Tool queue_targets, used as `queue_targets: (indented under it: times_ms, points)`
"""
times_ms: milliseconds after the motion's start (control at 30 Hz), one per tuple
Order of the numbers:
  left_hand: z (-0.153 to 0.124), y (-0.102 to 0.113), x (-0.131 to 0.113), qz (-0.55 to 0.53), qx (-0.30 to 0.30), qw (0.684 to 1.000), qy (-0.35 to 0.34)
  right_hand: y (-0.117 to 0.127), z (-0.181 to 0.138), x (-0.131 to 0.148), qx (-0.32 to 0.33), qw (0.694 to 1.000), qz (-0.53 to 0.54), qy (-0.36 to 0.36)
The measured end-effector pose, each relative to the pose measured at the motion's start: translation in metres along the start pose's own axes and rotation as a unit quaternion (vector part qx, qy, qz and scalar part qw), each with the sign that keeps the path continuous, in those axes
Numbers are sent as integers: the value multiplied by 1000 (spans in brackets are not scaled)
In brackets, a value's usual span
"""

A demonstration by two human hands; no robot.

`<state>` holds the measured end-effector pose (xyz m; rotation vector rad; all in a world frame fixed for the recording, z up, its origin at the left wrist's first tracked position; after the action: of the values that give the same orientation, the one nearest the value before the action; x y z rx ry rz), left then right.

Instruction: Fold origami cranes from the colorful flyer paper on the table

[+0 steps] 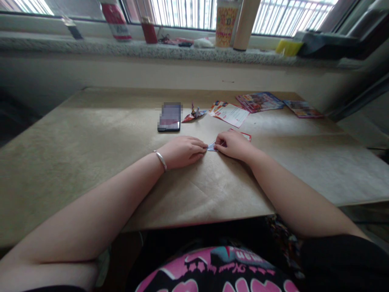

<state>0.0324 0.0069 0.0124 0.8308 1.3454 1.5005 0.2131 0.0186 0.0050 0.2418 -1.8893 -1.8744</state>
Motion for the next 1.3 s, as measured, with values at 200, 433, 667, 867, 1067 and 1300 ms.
queue_targets:
  times_ms: [200,433,667,867,1067,1300]
  points:
    - [-2,0,4,-15,-8,1000,6,-1,-1,-2,-19,1000,14,12]
    - [-4,0,3,15,-16,1000,3,6,-8,8,-29,982,22,183]
    - [-5,0,1,-18,-29,999,-12,9,-6,10,-113,977,-56,172]
    - [-2,-1,-3,-28,-9,999,-17,5,-2,7,-120,976,-88,160]
    - [-3,-6,2,-57,11,998,2,4,-2,3,-106,985,-61,121]
    - [-1,-8,2,-79,8,997,-5,4,-2,1,-92,991,-15,100]
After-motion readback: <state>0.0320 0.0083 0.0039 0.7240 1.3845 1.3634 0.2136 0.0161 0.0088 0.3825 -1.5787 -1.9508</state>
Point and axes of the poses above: each hand's wrist, its own z-axis towards the middle knuckle, its own y-axis out of the back of the hand, x = y × z, the point moved 4 cm from there along z, towards the middle knuckle, and after that the axes turned 5 degrees about x, right-handed, at the moved point
